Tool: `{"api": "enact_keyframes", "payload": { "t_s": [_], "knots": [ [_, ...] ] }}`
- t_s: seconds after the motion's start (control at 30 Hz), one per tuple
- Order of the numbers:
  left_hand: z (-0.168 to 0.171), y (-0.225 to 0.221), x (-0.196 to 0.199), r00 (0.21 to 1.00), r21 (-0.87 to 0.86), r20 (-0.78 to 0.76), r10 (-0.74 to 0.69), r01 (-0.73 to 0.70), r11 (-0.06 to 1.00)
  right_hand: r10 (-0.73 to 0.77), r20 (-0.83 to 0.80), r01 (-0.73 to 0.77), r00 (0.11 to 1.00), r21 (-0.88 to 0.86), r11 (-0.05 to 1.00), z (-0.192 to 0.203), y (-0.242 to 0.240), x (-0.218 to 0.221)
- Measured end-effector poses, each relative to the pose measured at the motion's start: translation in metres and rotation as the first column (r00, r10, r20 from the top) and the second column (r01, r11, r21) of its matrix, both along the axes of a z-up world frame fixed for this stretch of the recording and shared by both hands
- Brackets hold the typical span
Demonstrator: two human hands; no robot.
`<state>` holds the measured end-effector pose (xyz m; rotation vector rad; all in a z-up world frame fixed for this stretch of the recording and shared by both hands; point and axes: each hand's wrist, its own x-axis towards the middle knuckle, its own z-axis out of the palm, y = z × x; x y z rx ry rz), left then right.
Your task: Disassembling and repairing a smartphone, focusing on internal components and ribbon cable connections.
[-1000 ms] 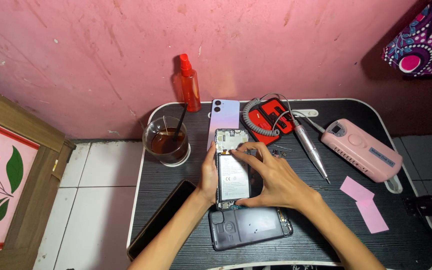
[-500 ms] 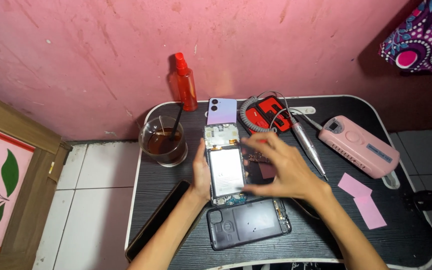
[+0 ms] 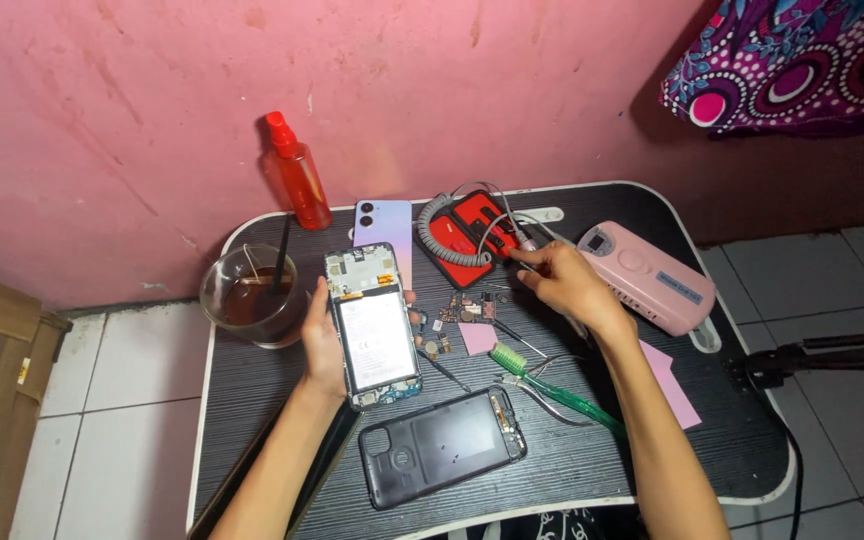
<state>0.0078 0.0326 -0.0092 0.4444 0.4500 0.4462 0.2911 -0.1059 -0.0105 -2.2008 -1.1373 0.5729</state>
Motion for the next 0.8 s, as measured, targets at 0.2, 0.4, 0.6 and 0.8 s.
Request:
{"api": "enact_keyframes", "payload": {
  "t_s": [0.2, 0.4, 0.6, 0.8],
  "knots": [
    [0.008, 0.006, -0.006, 0.999, 0.019, -0.030, -0.028, 0.029, 0.999, -0.039, 0.004, 0.039, 0.999, -0.171, 0.985, 0.033, -0.002, -0.016],
    [-0.004, 0.011, -0.004, 0.999, 0.020, -0.005, -0.051, 0.051, 0.999, -0.041, 0.180, 0.099, 0.983, -0.325, 0.941, 0.031, 0.006, -0.030],
    [-0.014, 0.014, -0.002, 0.998, 0.015, 0.013, -0.067, 0.067, 0.998, 0.037, 0.366, 0.123, 0.930, -0.404, 0.907, 0.013, 0.004, -0.026],
    [-0.015, 0.017, -0.002, 0.999, 0.013, 0.001, -0.044, 0.044, 0.999, 0.064, 0.335, 0.086, 0.940, -0.416, 0.905, 0.030, 0.002, -0.030]
  ]
}}
